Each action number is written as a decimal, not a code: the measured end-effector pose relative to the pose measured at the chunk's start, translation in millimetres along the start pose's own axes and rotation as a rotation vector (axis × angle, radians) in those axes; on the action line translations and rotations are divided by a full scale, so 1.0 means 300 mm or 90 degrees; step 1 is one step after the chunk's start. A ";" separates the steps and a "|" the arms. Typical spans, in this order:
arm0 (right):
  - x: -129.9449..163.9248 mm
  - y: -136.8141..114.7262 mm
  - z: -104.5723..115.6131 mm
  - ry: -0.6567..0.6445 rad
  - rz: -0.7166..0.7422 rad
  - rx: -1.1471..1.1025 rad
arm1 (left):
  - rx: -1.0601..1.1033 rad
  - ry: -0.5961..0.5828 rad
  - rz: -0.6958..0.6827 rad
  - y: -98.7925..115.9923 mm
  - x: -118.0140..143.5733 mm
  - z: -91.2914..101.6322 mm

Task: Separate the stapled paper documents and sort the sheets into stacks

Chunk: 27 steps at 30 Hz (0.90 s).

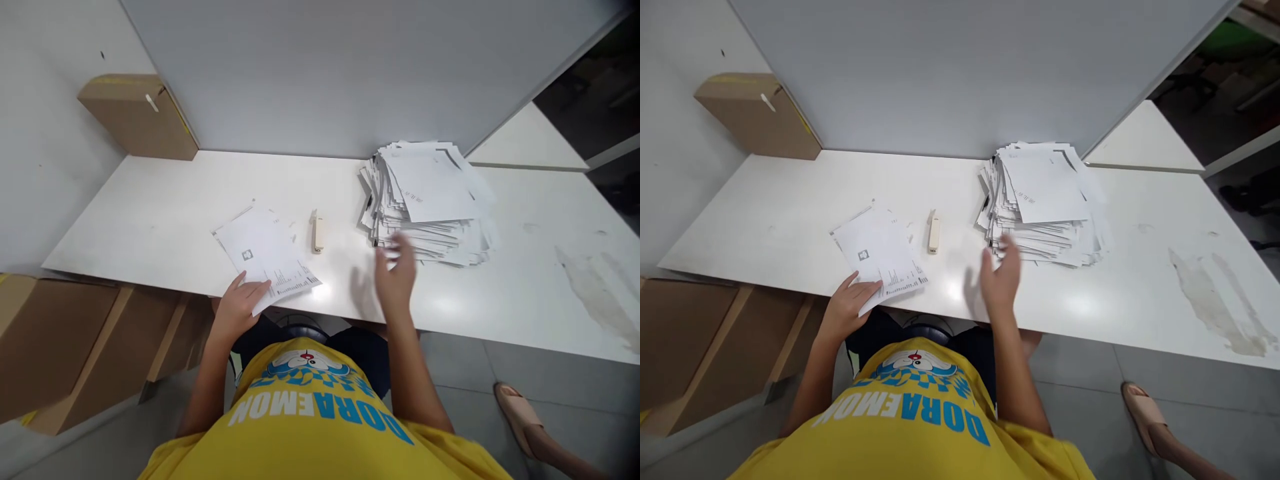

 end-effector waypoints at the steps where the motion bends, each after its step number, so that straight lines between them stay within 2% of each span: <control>1: 0.074 0.000 -0.035 -0.034 -0.120 -0.048 | -0.001 0.037 -0.024 0.012 -0.006 0.020; 4: 0.257 -0.021 -0.122 -0.177 -0.413 -0.273 | 0.013 0.117 -0.108 0.068 -0.028 0.061; 7: 0.323 -0.053 -0.140 -0.280 -0.556 -0.433 | 0.039 0.120 -0.224 0.148 -0.048 0.068; 9: 0.318 -0.063 -0.133 -0.321 -0.590 -0.454 | 0.040 0.108 -0.317 0.199 -0.053 0.063; 12: 0.289 -0.069 -0.129 -0.328 -0.591 -0.429 | 0.033 0.109 -0.440 0.247 -0.040 0.050; 14: 0.280 -0.082 -0.134 -0.335 -0.569 -0.434 | 0.036 0.113 -0.491 0.248 -0.022 0.030; 16: 0.288 -0.102 -0.137 -0.361 -0.530 -0.450 | 0.046 0.128 -0.506 0.222 -0.008 -0.001; 18: 0.300 -0.117 -0.124 -0.356 -0.464 -0.454 | 0.049 0.200 -0.454 0.172 -0.016 -0.033; 19: 0.303 -0.120 -0.111 -0.327 -0.422 -0.444 | 0.050 0.260 -0.393 0.138 -0.031 -0.044; 21: 0.296 -0.113 -0.067 -0.210 -0.330 -0.396 | 0.099 0.365 -0.198 0.059 -0.078 -0.059; 22: 0.289 -0.108 -0.041 -0.139 -0.284 -0.363 | 0.164 0.382 -0.088 0.020 -0.106 -0.068; 23: 0.280 -0.104 -0.016 -0.074 -0.244 -0.327 | 0.257 0.363 0.011 -0.010 -0.136 -0.083; 24: 0.269 -0.100 0.004 -0.025 -0.209 -0.291 | 0.366 0.313 0.089 -0.028 -0.166 -0.101; 25: 0.256 -0.098 0.019 0.009 -0.180 -0.258 | 0.473 0.252 0.140 -0.030 -0.195 -0.117; 27: 0.225 -0.095 0.032 0.037 -0.136 -0.207 | 0.607 0.174 0.183 -0.011 -0.241 -0.128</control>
Point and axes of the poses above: each hand's wrist, its own x-axis away from the middle knuckle, its own z-axis out of the back of the hand, y = z × x, the point moved 5 cm from there along -x, towards the middle knuckle, and after that the axes turned 10 degrees about y, right-handed, at the moved point
